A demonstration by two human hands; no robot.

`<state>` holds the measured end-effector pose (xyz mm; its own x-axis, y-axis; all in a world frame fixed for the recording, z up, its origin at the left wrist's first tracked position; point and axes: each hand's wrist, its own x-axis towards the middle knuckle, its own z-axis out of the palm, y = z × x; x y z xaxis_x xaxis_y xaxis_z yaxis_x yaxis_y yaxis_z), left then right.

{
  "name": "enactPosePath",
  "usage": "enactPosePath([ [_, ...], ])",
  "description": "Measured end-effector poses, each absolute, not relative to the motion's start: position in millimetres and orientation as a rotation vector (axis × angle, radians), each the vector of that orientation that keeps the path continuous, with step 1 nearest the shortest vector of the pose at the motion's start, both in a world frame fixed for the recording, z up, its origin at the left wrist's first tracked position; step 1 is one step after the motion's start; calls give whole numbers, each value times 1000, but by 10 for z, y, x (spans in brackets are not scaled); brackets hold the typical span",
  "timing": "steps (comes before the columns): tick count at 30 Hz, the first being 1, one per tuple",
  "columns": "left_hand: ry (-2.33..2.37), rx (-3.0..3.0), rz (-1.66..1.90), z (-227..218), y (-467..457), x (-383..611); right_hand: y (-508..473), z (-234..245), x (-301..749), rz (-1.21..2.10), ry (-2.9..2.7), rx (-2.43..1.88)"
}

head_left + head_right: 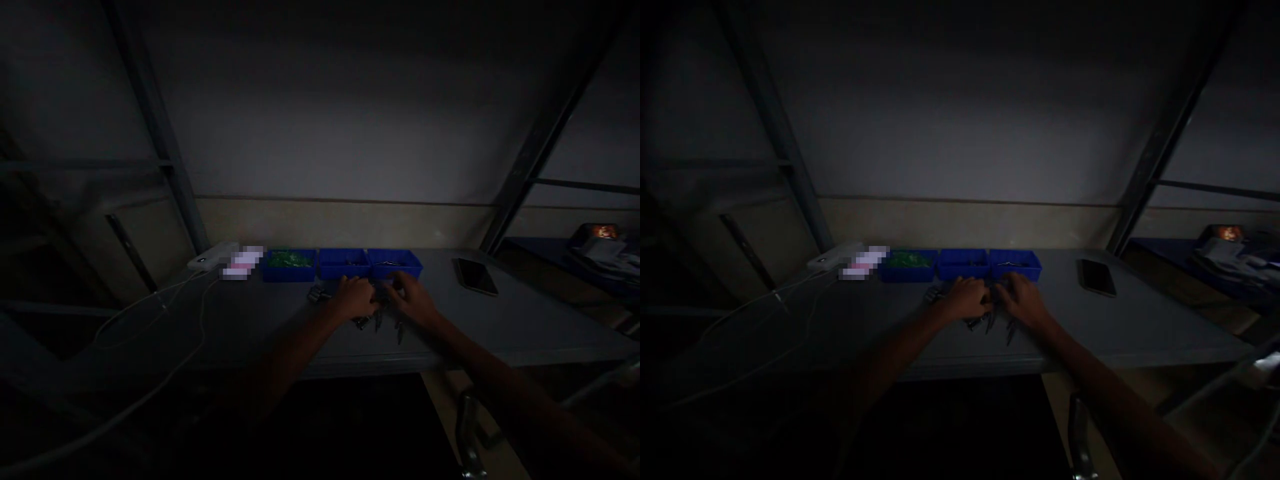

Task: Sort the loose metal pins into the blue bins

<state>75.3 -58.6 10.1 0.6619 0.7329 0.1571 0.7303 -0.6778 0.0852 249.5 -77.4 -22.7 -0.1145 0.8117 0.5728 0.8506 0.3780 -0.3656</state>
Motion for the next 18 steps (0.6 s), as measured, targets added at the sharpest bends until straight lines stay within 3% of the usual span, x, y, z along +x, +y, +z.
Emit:
enactPosePath([
  [3,1301,2823,206,196,-620,801,-1155,-311,2604,-106,-2202,-1289],
  [9,1287,2886,195,168,-550,756,-1167,-421,2589,-131,-2304,-1410],
  [18,1092,2674,808,-9,-3,353,-431,-272,2147,-122,-2148,-1287],
])
